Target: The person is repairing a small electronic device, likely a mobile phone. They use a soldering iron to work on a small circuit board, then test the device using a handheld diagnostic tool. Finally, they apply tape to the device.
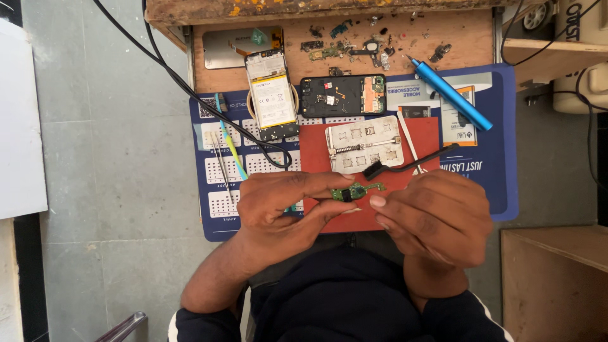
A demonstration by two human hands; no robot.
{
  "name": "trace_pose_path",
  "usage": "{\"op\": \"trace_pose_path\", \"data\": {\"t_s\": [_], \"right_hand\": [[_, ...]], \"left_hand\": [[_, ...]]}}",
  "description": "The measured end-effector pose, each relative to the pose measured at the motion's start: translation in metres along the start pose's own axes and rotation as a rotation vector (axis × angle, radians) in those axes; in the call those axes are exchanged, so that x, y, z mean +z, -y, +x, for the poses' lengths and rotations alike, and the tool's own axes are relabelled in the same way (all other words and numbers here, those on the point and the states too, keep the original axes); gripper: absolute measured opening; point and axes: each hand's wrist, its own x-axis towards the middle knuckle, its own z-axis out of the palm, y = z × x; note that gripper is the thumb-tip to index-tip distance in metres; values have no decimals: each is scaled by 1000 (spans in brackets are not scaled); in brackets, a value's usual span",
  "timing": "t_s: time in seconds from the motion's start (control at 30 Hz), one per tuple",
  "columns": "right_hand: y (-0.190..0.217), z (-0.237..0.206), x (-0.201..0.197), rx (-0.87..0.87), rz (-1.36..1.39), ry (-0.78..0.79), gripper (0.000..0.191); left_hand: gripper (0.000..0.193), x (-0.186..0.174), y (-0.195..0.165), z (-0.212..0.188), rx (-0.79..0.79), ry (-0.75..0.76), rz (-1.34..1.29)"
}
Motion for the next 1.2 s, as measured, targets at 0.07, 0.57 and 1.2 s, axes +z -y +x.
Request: {"op": "trace_pose_path", "data": {"t_s": [0.07,0.57,1.2], "right_hand": [[0,0,0,-6,12,1,18],[1,2,-2,-16,43,-3,19],[9,9,-4,34,52,2,21]], "left_hand": [[31,0,-1,0,-6,5,3],[31,0,-1,-1,-17,12,-1],[31,-1,-4,1,-15,6,-7]]}}
